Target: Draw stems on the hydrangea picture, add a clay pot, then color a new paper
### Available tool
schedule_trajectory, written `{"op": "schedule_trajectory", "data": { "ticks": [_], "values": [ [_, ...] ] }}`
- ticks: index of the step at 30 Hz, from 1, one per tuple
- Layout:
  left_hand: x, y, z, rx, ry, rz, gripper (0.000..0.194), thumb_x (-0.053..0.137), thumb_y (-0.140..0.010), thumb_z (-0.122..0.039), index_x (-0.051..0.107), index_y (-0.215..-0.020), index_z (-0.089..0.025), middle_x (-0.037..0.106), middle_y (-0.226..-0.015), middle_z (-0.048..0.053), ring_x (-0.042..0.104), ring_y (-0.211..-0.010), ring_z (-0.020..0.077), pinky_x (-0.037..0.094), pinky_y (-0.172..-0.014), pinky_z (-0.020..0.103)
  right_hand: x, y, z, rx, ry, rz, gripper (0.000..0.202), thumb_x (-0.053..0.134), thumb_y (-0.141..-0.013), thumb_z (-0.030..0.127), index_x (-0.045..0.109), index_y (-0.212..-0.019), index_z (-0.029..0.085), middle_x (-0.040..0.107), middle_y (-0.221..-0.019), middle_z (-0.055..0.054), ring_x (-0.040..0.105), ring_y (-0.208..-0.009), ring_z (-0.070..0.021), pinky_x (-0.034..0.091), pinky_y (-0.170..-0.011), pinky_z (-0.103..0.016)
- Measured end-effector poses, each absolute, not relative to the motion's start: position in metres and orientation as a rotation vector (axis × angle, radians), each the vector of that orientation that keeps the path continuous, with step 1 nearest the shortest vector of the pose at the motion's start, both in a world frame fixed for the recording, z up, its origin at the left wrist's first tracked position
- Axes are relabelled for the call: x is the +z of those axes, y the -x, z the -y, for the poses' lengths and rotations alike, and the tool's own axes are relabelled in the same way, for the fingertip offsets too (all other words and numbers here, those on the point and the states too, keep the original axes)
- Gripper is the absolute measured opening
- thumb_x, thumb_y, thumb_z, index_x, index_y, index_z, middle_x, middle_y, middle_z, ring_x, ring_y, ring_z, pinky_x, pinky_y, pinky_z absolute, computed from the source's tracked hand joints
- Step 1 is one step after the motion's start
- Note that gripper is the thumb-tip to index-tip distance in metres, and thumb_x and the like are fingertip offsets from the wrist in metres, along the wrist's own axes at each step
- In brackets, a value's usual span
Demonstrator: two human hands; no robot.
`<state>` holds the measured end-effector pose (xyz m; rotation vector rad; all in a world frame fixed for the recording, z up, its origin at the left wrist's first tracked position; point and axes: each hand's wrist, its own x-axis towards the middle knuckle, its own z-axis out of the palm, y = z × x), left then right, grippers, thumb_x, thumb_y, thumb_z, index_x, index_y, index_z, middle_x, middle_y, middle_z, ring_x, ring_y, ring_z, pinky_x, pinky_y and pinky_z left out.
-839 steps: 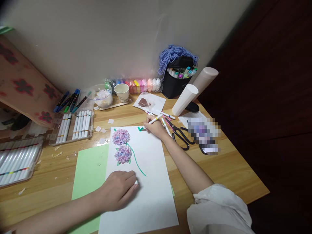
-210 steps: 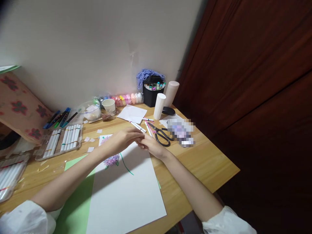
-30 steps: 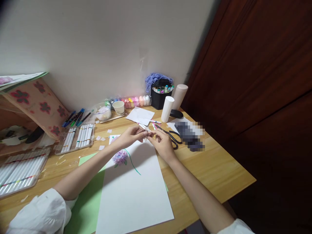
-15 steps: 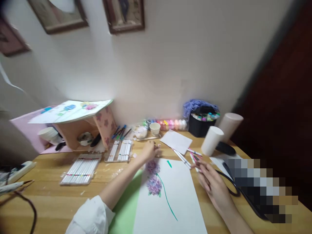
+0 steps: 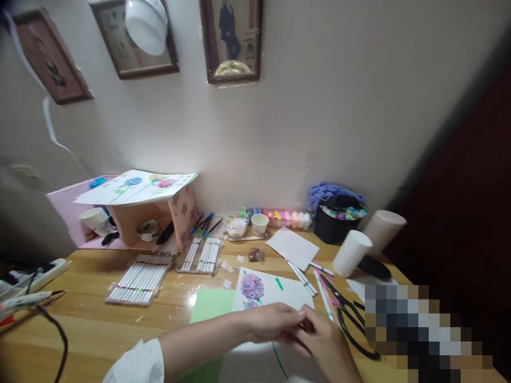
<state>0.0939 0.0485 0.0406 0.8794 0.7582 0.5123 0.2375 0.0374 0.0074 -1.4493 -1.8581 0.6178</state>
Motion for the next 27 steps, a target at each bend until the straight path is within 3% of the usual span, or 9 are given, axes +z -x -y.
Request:
{"op": "schedule_trajectory", "data": {
  "ticks": [3,7,11,14,18,27],
  "values": [
    [0.033,-0.090,-0.051,0.533,-0.881,-0.763,0.045,0.075,-0.062,-0.052,0.060,-0.065,-0.011,0.058,-0.062,0.002,0.056,-0.065,0.0164,0.045,-0.079,0.038,0.022,-0.236,-0.034,0.422,1.436,2.053,0.027,0.065,-0.069,0.032,0.045,-0.056,0.020,0.048,-0.052,0.005,0.045,-0.049,-0.0116,0.035,-0.047,-0.022],
    [0.030,-0.083,-0.062,0.580,-0.919,-0.802,0.034,0.077,-0.063,-0.038,0.067,-0.078,-0.009,0.059,-0.065,0.001,0.052,-0.063,0.0123,0.040,-0.070,0.027,0.030,-0.248,-0.043,0.517,1.476,1.958,0.030,0.065,-0.073,0.039,0.041,-0.066,0.022,0.051,-0.057,0.005,0.048,-0.051,-0.0128,0.038,-0.049,-0.023],
    [0.040,-0.076,-0.071,0.623,-0.917,-0.835,0.035,0.075,-0.066,-0.036,0.068,-0.089,-0.011,0.055,-0.067,0.000,0.046,-0.059,0.0081,0.036,-0.061,0.022,0.029,-0.283,-0.057,0.337,1.791,1.606,0.014,0.049,-0.087,0.031,0.041,-0.079,0.022,0.066,-0.081,-0.005,0.063,-0.072,-0.0188,0.047,-0.064,-0.028],
    [0.051,-0.073,-0.070,0.584,-0.917,-0.825,0.034,0.076,-0.066,-0.035,0.069,-0.087,-0.010,0.055,-0.069,0.001,0.046,-0.059,0.0081,0.036,-0.059,0.021,0.027,-0.314,-0.062,0.248,2.062,1.399,0.007,0.042,-0.089,0.019,0.041,-0.096,0.018,0.066,-0.101,-0.016,0.066,-0.087,-0.0237,0.047,-0.066,-0.031],
    [0.059,-0.077,-0.066,0.546,-0.906,-0.806,0.027,0.073,-0.071,-0.031,0.069,-0.088,-0.011,0.055,-0.070,0.002,0.047,-0.061,0.0088,0.036,-0.060,0.021,0.027,-0.340,-0.060,0.268,2.310,1.291,0.015,0.038,-0.090,0.016,0.042,-0.104,0.011,0.066,-0.094,-0.023,0.066,-0.085,-0.0271,0.045,-0.064,-0.033],
    [0.046,-0.087,-0.067,0.466,-0.806,-0.802,0.017,0.069,-0.073,-0.022,0.070,-0.083,-0.009,0.058,-0.069,0.003,0.047,-0.057,0.0072,0.033,-0.055,0.019,0.035,-0.338,-0.058,0.393,2.431,1.335,0.013,0.040,-0.090,0.016,0.047,-0.099,0.010,0.068,-0.084,-0.020,0.066,-0.080,-0.0265,0.043,-0.065,-0.033]
  ]
}}
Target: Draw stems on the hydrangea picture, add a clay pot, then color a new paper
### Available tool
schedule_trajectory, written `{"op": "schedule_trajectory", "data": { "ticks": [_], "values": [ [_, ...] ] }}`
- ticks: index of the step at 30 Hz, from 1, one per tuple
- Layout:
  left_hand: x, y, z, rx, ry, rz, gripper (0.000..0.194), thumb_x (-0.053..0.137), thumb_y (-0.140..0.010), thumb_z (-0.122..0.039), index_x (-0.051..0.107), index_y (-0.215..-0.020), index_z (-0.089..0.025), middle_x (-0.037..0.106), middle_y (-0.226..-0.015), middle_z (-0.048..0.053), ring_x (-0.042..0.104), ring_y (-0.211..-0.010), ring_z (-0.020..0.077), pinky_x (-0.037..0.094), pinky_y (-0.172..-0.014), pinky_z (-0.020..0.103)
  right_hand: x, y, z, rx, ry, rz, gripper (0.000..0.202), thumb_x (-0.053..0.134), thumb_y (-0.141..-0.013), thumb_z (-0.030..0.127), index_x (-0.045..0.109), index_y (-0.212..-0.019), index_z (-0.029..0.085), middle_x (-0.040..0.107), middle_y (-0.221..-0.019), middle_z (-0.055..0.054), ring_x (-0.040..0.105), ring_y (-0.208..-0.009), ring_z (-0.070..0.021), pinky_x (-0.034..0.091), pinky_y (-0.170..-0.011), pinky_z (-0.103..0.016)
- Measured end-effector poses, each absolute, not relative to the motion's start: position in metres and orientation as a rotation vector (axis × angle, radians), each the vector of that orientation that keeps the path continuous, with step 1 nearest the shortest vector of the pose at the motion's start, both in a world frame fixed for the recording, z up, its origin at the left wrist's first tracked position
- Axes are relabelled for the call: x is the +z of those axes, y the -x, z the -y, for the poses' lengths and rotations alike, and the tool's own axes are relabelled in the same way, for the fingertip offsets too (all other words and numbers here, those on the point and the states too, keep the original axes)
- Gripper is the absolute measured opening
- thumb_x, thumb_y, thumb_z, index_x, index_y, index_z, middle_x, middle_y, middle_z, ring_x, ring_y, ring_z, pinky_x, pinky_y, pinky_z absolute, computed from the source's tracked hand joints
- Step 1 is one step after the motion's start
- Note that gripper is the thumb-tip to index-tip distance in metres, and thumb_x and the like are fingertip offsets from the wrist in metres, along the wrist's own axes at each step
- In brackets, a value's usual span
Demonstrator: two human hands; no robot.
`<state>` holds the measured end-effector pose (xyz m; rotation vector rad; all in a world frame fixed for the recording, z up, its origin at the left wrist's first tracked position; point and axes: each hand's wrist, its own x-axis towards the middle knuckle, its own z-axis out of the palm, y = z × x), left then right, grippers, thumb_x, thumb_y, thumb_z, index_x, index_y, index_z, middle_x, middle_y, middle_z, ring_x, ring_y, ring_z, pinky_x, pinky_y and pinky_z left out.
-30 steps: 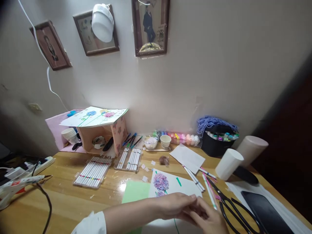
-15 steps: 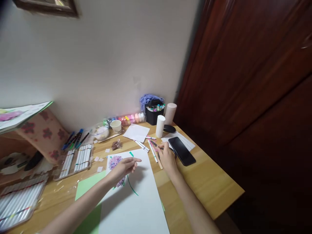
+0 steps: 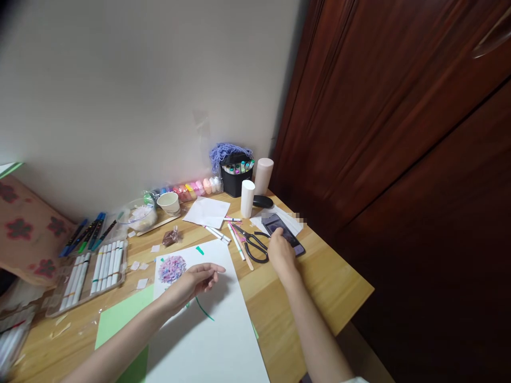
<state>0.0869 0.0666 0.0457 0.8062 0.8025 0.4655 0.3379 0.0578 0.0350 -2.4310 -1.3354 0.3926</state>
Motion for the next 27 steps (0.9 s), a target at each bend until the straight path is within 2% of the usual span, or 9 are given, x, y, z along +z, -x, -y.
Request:
{"op": "schedule_trajectory", "data": {
  "ticks": [5,7,9,12,15,18,20,24,27],
  "values": [
    [0.038,-0.092,-0.060,0.429,-0.731,-0.773,0.019,0.061,-0.080,-0.025,0.069,-0.086,-0.009,0.061,-0.075,0.005,0.051,-0.062,0.0091,0.038,-0.058,0.020,0.045,-0.322,-0.054,0.278,2.251,1.357,0.014,0.038,-0.093,0.023,0.045,-0.102,0.016,0.066,-0.096,-0.014,0.064,-0.084,-0.0220,0.044,-0.068,-0.030],
    [0.036,-0.096,-0.057,0.401,-0.653,-0.742,0.029,0.055,-0.085,-0.033,0.068,-0.089,-0.007,0.063,-0.082,0.009,0.056,-0.070,0.0124,0.043,-0.066,0.022,0.048,-0.301,-0.047,0.311,1.954,1.430,0.017,0.039,-0.094,0.031,0.046,-0.101,0.018,0.064,-0.093,-0.009,0.062,-0.076,-0.0184,0.045,-0.065,-0.027],
    [0.036,-0.100,-0.054,0.412,-0.521,-0.664,0.040,0.049,-0.089,-0.041,0.065,-0.093,-0.005,0.064,-0.091,0.014,0.060,-0.083,0.0168,0.045,-0.078,0.026,0.047,-0.274,-0.038,0.443,1.571,1.543,0.018,0.038,-0.093,0.031,0.049,-0.100,0.018,0.062,-0.091,-0.007,0.059,-0.073,-0.0163,0.047,-0.066,-0.028],
    [0.036,-0.103,-0.053,0.518,-0.341,-0.508,0.052,0.041,-0.090,-0.051,0.061,-0.100,-0.004,0.063,-0.102,0.017,0.059,-0.102,0.0229,0.042,-0.092,0.031,0.041,-0.233,-0.024,0.520,1.275,1.890,0.023,0.042,-0.090,0.025,0.052,-0.110,0.018,0.060,-0.105,-0.009,0.055,-0.096,-0.0214,0.047,-0.083,-0.035],
    [0.040,-0.099,-0.058,0.618,-0.287,-0.462,0.058,0.037,-0.088,-0.056,0.058,-0.111,-0.005,0.062,-0.110,0.017,0.052,-0.115,0.0271,0.039,-0.099,0.037,0.033,-0.211,-0.018,0.441,1.281,2.118,0.043,0.046,-0.088,0.025,0.044,-0.130,0.016,0.055,-0.125,-0.011,0.046,-0.113,-0.0262,0.040,-0.097,-0.044],
    [0.043,-0.095,-0.063,0.671,-0.301,-0.483,0.060,0.036,-0.088,-0.056,0.055,-0.118,-0.007,0.060,-0.115,0.017,0.047,-0.122,0.0274,0.036,-0.102,0.039,0.028,-0.209,-0.022,0.331,1.286,2.201,0.050,0.042,-0.090,0.025,0.036,-0.138,0.013,0.047,-0.138,-0.012,0.037,-0.127,-0.0250,0.031,-0.108,-0.044],
    [0.044,-0.094,-0.064,0.665,-0.330,-0.527,0.054,0.037,-0.090,-0.051,0.056,-0.117,-0.008,0.060,-0.114,0.016,0.050,-0.119,0.0255,0.038,-0.101,0.037,0.026,-0.215,-0.027,0.267,1.300,2.203,0.046,0.035,-0.092,0.021,0.037,-0.138,0.014,0.045,-0.140,-0.011,0.035,-0.131,-0.0233,0.029,-0.110,-0.045],
    [0.042,-0.095,-0.062,0.682,-0.416,-0.683,0.019,0.050,-0.090,-0.022,0.064,-0.099,-0.012,0.065,-0.099,0.008,0.062,-0.096,0.0155,0.044,-0.096,0.029,0.027,-0.229,-0.037,0.297,1.339,2.113,0.039,0.033,-0.094,0.018,0.046,-0.131,0.017,0.050,-0.136,-0.009,0.038,-0.131,-0.0234,0.026,-0.111,-0.051],
    [0.042,-0.092,-0.062,0.673,-0.462,-0.710,0.013,0.058,-0.084,-0.010,0.067,-0.093,-0.007,0.068,-0.093,0.009,0.064,-0.089,0.0146,0.046,-0.093,0.027,0.031,-0.240,-0.038,0.449,1.201,2.014,0.037,0.037,-0.094,0.019,0.048,-0.129,0.019,0.051,-0.135,-0.009,0.041,-0.129,-0.0209,0.034,-0.108,-0.044]
  ]
}}
